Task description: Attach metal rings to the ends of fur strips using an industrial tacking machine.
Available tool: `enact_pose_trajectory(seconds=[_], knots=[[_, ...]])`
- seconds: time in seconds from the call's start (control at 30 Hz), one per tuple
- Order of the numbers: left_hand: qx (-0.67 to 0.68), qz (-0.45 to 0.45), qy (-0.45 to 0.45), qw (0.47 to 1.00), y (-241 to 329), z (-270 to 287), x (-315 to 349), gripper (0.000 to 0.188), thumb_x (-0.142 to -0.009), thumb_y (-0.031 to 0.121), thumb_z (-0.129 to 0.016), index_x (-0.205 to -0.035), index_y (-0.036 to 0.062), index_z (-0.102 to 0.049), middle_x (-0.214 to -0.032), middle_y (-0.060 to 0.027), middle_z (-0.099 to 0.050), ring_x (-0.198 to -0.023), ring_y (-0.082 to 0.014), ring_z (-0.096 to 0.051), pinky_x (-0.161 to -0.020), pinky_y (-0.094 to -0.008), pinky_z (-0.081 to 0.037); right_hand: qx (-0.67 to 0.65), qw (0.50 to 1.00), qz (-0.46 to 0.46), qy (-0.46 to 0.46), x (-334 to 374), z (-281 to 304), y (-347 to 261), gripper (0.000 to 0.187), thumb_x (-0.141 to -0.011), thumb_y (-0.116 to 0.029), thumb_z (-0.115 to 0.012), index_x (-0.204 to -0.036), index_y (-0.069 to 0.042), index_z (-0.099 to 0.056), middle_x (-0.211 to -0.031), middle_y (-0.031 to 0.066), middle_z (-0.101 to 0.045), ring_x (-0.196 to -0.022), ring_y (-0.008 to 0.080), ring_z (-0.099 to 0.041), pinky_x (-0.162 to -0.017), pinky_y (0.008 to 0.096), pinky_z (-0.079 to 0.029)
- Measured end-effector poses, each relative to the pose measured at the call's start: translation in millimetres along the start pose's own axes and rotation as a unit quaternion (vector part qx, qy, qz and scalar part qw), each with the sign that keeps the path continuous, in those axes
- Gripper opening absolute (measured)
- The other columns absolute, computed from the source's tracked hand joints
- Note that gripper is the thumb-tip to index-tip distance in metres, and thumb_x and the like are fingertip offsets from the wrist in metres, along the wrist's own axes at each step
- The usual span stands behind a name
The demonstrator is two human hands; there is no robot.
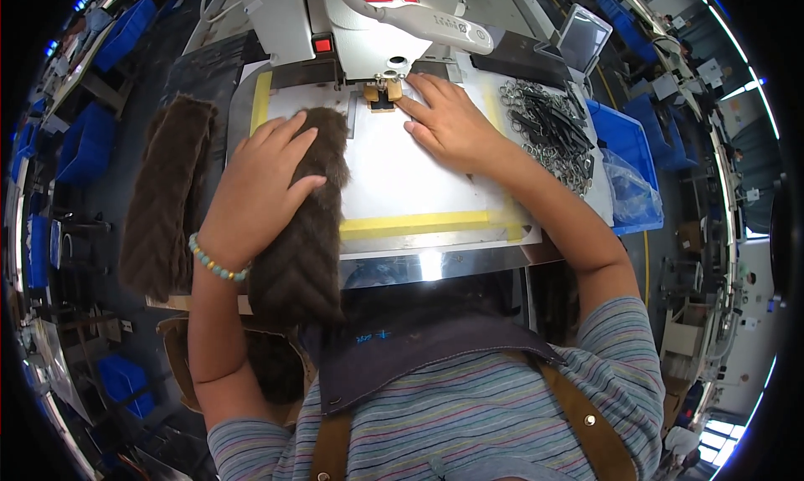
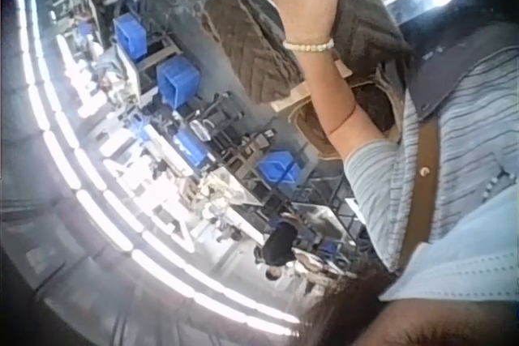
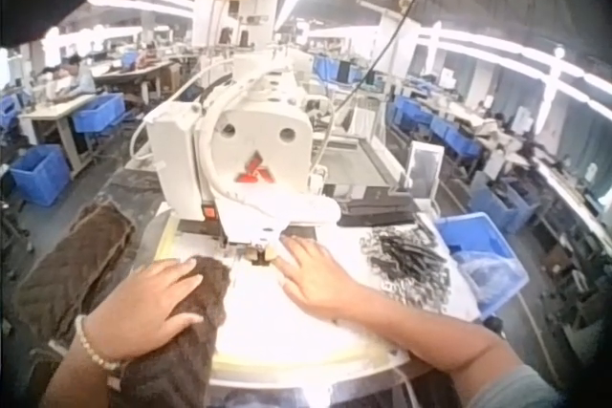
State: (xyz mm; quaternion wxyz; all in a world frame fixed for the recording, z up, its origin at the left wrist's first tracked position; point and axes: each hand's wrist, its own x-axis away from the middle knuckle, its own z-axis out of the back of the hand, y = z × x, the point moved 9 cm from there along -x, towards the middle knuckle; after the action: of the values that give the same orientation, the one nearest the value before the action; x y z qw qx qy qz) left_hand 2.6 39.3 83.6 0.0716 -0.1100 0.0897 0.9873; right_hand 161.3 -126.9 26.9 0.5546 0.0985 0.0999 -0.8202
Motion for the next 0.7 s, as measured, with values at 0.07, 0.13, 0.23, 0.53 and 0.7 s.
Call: enact_pose_trajectory(seconds=[0.07, 0.13, 0.23, 0.53, 0.7], knots=[[0.064, 0.022, -0.001, 0.998, -3.7, 17.7, 27.3, 0.051, -0.093, 0.021, -0.078, -0.139, -0.0007, -0.066, -0.147, -0.0188, -0.063, -0.134, -0.0373, -0.06, -0.111, -0.0437, -0.049, -0.008, 1.0, 0.023, 0.0, 1.4, 7.8, 5.6, 0.047, -0.109, -0.03, -0.054, -0.147, -0.004, -0.063, -0.159, 0.0255, -0.048, -0.15, 0.0426, -0.042, -0.123, 0.0531, -0.036], [0.082, 0.044, -0.007, 0.996, -11.4, 26.8, 53.6, 0.051, -0.092, 0.018, -0.079, -0.137, -0.0008, -0.066, -0.142, -0.0191, -0.065, -0.127, -0.0383, -0.062, -0.107, -0.0436, -0.051, -0.016, 0.999, 0.045, -0.002, 4.0, 16.0, 7.0, 0.046, -0.109, -0.03, -0.053, -0.146, -0.004, -0.064, -0.157, 0.0244, -0.051, -0.149, 0.041, -0.045, -0.122, 0.0517, -0.038], [0.142, 0.113, -0.036, 0.983, -21.2, 25.8, 87.3, 0.05, -0.088, 0.012, -0.081, -0.134, -0.001, -0.066, -0.132, -0.019, -0.066, -0.114, -0.039, -0.066, -0.097, -0.0433, -0.053, -0.014, 0.997, 0.061, 0.046, 3.3, 34.9, 3.2, 0.032, -0.103, -0.022, -0.066, -0.128, -0.006, -0.075, -0.122, 0.012, -0.072, -0.118, 0.0285, -0.067, -0.1, 0.0412, -0.056], [0.263, 0.193, 0.017, 0.945, -14.7, -6.1, 99.4, 0.024, -0.088, -0.004, -0.076, -0.11, -0.0031, -0.067, -0.092, -0.0107, -0.057, -0.073, -0.0225, -0.056, -0.07, -0.0329, -0.049, -0.116, 0.965, 0.218, 0.083, -10.4, 18.9, -116.3, 0.021, -0.087, -0.015, -0.078, -0.107, -0.011, -0.079, -0.094, 0.0021, -0.067, -0.088, 0.0202, -0.069, -0.073, 0.0349, -0.06], [0.292, 0.156, 0.021, 0.943, 4.3, -10.8, 89.0, 0.009, -0.091, -0.004, -0.072, -0.095, -0.0035, -0.065, -0.085, -0.0097, -0.057, -0.071, -0.0215, -0.056, -0.069, -0.0325, -0.048, -0.12, 0.963, 0.207, 0.121, 2.0, 33.4, -100.9, 0.014, -0.081, -0.012, -0.077, -0.095, -0.012, -0.076, -0.094, -0.0006, -0.068, -0.085, 0.0191, -0.069, -0.07, 0.0343, -0.059]])
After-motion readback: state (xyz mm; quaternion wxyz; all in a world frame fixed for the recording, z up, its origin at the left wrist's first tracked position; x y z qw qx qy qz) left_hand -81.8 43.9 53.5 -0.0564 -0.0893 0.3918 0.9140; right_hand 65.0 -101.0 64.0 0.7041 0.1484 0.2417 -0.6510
